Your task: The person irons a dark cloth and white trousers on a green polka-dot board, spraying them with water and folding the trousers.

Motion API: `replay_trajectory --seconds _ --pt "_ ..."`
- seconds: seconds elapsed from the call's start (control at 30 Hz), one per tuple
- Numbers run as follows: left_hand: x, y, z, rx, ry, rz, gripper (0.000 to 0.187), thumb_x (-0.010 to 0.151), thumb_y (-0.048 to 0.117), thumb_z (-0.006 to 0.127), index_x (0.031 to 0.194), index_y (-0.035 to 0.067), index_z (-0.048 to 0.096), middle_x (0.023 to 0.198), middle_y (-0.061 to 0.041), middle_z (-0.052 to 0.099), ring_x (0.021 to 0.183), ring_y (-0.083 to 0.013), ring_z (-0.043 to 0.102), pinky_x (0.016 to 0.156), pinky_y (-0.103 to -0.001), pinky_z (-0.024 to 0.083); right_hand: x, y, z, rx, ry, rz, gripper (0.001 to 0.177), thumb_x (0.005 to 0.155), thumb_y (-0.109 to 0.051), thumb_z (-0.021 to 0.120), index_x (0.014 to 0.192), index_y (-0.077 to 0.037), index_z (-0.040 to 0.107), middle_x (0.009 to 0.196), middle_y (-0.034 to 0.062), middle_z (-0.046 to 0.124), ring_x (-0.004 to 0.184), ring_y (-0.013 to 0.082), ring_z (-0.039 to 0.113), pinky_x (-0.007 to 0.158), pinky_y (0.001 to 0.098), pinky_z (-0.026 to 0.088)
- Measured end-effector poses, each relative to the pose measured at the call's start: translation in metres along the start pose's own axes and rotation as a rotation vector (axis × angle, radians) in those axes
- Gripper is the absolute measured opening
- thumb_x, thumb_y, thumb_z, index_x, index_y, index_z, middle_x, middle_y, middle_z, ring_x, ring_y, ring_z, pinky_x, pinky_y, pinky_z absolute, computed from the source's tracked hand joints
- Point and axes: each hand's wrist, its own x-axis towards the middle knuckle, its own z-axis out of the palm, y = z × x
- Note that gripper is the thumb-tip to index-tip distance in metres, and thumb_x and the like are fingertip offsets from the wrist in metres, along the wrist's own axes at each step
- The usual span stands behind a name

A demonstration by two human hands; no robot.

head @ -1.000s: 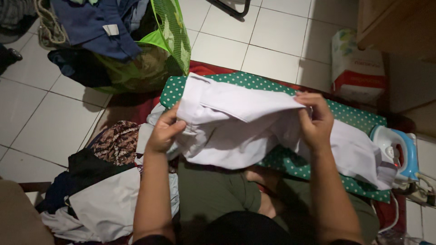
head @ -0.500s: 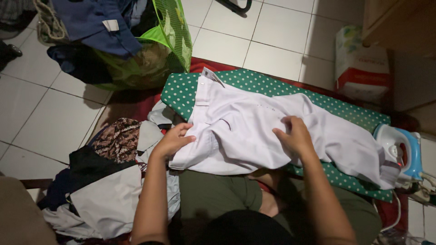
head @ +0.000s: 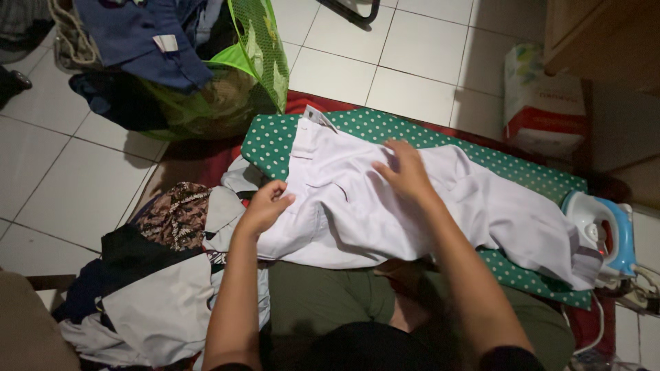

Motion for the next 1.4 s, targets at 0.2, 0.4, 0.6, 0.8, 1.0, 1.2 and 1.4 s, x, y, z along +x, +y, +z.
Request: replay_trajectory --seconds 0.2,0.4,0.6,0.8,1.0,1.2,1.4 --pt "-0.038 0.050 -0.012 -0.412 -0.175 -0.169 0.047 0.085 0.008 0.070 0.130 0.004 0.060 0.116 -0.007 0.072 0.103 -0.0160 0.068 0.093 -0.032 0.054 0.059 -0.032 0.059 0.408 -0.209 0.108 0.062 0.080 -0.033 0.083 0.131 -0.004 0.062 0.127 0.0217 0.066 0.118 0.0376 0.062 0.099 0.0434 0.050" --pt "-0.031 0.038 -0.017 -0.368 -0.178 -0.296 0.050 0.090 0.020 0.072 0.133 0.001 0.056 0.119 -0.009 0.072 0.107 -0.0173 0.068 0.094 -0.034 0.055 0.051 -0.072 0.071 0.051 -0.544 0.036 0.038 0.074 -0.025 0.083 0.105 -0.007 0.071 0.095 0.0148 0.074 0.089 0.0327 0.071 0.079 0.0408 0.054" --pt "-0.022 0.008 -0.015 -0.146 -0.154 -0.182 0.034 0.091 0.015 0.075 0.119 -0.001 0.066 0.109 -0.005 0.070 0.098 -0.0117 0.065 0.087 -0.027 0.053 0.043 -0.073 0.045 0.351 -0.634 0.196 0.014 0.089 -0.019 0.068 0.095 -0.007 0.073 0.083 0.0182 0.071 0.072 0.0255 0.067 0.068 0.0395 0.052" --pt "-0.007 0.018 0.001 -0.015 0.127 -0.070 0.026 0.096 0.020 0.073 0.110 -0.002 0.070 0.104 -0.006 0.066 0.093 -0.0128 0.060 0.084 -0.029 0.050 0.047 -0.069 0.006 0.581 -0.331 0.588 0.025 0.101 -0.023 0.064 0.097 0.002 0.069 0.083 0.0252 0.066 0.071 0.0233 0.057 0.066 0.0423 0.044" --pt "-0.001 0.041 0.022 0.636 0.153 0.154 0.059 0.085 0.031 0.087 0.124 -0.004 0.061 0.127 -0.021 0.057 0.116 -0.0304 0.055 0.097 -0.038 0.044 0.035 -0.050 0.013 0.193 -0.180 0.400 0.033 0.089 -0.027 0.071 0.110 -0.001 0.070 0.102 0.0182 0.072 0.094 0.0327 0.070 0.082 0.0396 0.053" --pt "0.009 0.010 0.025 0.248 -0.019 0.055 0.061 0.086 0.031 0.074 0.135 -0.003 0.057 0.128 -0.020 0.068 0.119 -0.0307 0.063 0.102 -0.038 0.050 0.002 -0.022 -0.010 -0.105 -0.186 0.277 0.069 0.075 -0.044 0.085 0.129 -0.007 0.063 0.130 0.0181 0.062 0.125 0.0382 0.052 0.103 0.0484 0.038" --pt "0.031 0.019 -0.074 0.621 0.694 0.114 0.041 0.100 0.026 0.072 0.126 -0.002 0.060 0.122 -0.021 0.065 0.113 -0.0336 0.062 0.102 -0.043 0.049 -0.051 0.028 -0.054 -0.091 -0.157 0.442 0.078 0.075 -0.052 0.079 0.138 -0.011 0.061 0.132 0.0166 0.063 0.128 0.0361 0.055 0.112 0.0465 0.038"
